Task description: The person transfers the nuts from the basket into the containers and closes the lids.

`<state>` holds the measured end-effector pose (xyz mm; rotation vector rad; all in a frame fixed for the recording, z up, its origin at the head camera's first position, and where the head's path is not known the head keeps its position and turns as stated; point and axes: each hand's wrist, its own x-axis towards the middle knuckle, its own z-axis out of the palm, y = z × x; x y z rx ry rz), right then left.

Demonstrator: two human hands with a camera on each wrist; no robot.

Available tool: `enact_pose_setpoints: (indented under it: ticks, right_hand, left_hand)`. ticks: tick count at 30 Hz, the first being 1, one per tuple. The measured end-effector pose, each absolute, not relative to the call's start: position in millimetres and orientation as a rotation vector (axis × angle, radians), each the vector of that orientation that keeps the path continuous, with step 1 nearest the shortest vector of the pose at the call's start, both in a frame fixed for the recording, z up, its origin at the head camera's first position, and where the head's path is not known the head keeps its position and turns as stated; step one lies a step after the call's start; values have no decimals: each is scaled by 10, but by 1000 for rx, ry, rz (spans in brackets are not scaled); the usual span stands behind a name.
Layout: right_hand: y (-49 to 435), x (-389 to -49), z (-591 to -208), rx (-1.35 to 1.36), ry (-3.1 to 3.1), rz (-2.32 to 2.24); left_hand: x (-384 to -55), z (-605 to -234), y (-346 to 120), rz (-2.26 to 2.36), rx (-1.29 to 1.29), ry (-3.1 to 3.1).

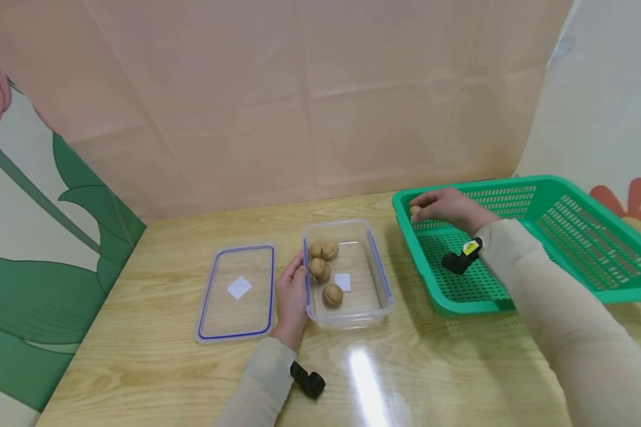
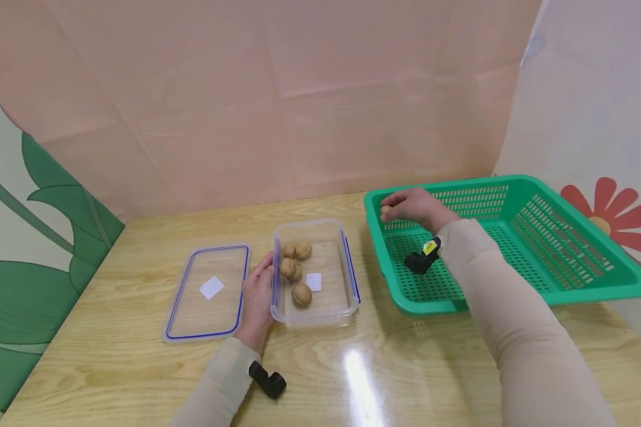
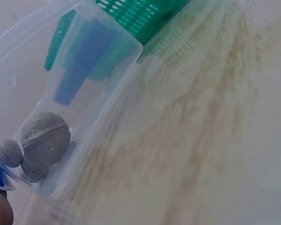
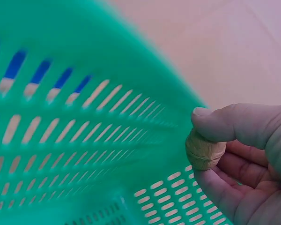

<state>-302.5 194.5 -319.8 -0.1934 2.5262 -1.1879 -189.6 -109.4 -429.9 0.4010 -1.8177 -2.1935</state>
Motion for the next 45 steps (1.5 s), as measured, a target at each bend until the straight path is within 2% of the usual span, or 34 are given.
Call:
enact_pose_setpoints:
  ticks: [9, 23, 33, 45]
  right_hand:
    - [1915, -2951, -3078, -155, 2485, -1448]
    - [1475, -2767, -3005, -140, 2322, -1955]
    - [1195, -2610, -2992, -145, 2409, -1924]
    - [818, -2470, -3021, 23, 2343, -2110]
  left_hand:
    - [-1908, -4294, -1101, -2173, 394, -1847]
    - [-1936, -4284, -1115, -2163, 383, -1824]
    - [-1977, -4316, -1085, -2143, 354, -1842]
    - [-1965, -4319, -1044, -2122, 361, -1846]
